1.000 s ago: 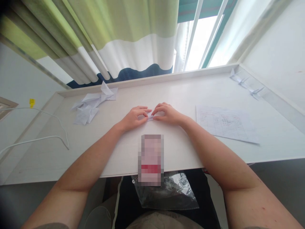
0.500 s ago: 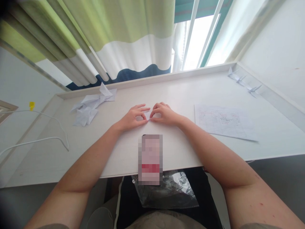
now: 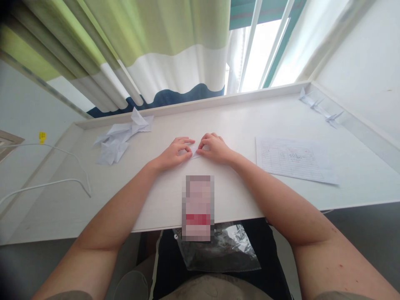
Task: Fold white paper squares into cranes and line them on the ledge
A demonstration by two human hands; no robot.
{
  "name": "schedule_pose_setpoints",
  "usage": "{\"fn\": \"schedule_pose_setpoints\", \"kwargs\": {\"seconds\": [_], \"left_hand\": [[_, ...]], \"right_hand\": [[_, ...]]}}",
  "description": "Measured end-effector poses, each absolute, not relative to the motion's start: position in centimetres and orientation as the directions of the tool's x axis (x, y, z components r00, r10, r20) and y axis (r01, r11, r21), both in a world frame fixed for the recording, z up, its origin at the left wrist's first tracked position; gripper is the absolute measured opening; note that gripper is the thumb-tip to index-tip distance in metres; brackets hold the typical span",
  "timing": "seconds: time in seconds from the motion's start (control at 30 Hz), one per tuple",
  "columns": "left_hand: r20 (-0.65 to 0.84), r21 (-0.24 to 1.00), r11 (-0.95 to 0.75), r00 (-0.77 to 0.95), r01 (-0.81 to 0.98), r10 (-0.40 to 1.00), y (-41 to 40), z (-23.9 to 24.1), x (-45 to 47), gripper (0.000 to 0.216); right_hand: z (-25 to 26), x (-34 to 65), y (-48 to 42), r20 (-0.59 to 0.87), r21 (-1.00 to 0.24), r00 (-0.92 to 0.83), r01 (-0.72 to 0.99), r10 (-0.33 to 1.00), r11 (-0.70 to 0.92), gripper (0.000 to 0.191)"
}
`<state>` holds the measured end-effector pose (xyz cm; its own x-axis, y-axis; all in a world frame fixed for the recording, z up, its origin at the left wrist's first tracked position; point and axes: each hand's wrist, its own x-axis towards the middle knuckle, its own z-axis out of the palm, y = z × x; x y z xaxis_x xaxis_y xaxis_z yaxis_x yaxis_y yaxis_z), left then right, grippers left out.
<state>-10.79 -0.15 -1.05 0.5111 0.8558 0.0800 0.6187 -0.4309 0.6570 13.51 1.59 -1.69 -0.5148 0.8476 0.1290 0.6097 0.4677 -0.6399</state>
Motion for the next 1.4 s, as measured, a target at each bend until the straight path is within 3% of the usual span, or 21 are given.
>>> {"fn": "schedule_pose_setpoints", "kwargs": {"seconds": [0.3, 0.43, 0.5, 0.63, 0.93, 1.2, 1.4], "left_hand": [[0.134, 0.647, -0.452, 0.493, 0.614, 0.860, 0.1, -1.5, -11.1, 0.010], [0.135, 0.622, -0.421, 0.439, 0.660, 0.888, 0.3, -1.7, -11.3, 0.038], [0.131, 0.591, -0.414, 0.423, 0.692, 0.896, 0.3, -1.7, -11.1, 0.039], [0.122, 0.548, -0.403, 0.407, 0.733, 0.905, 0.2, -1.7, -10.6, 0.033], [0.120, 0.567, -0.370, 0.370, 0.736, 0.921, 0.2, -1.5, -10.4, 0.038], [0.119, 0.565, -0.384, 0.389, 0.730, 0.914, 0.0, -1.2, -10.1, 0.041], [0.155, 0.503, -0.495, 0.489, 0.708, 0.858, 0.0, -1.0, -10.2, 0.031]], "right_hand": [[-2.1, 12.8, 1.8, 0.153, -0.642, -0.429, 0.642, 0.891, 0.419, 0.019], [-2.3, 12.6, 2.1, 0.160, -0.638, -0.383, 0.663, 0.910, 0.392, 0.029], [-2.3, 12.7, 2.1, 0.158, -0.638, -0.388, 0.662, 0.908, 0.394, 0.034], [-2.1, 13.0, 2.0, 0.156, -0.639, -0.417, 0.649, 0.896, 0.413, 0.027], [-2.1, 13.7, 1.9, 0.131, -0.649, -0.496, 0.612, 0.859, 0.452, 0.038], [-1.6, 13.8, 1.8, 0.135, -0.689, -0.555, 0.543, 0.821, 0.480, 0.024], [-1.7, 14.0, 1.8, 0.230, -0.733, -0.557, 0.440, 0.798, 0.519, 0.011]]}}
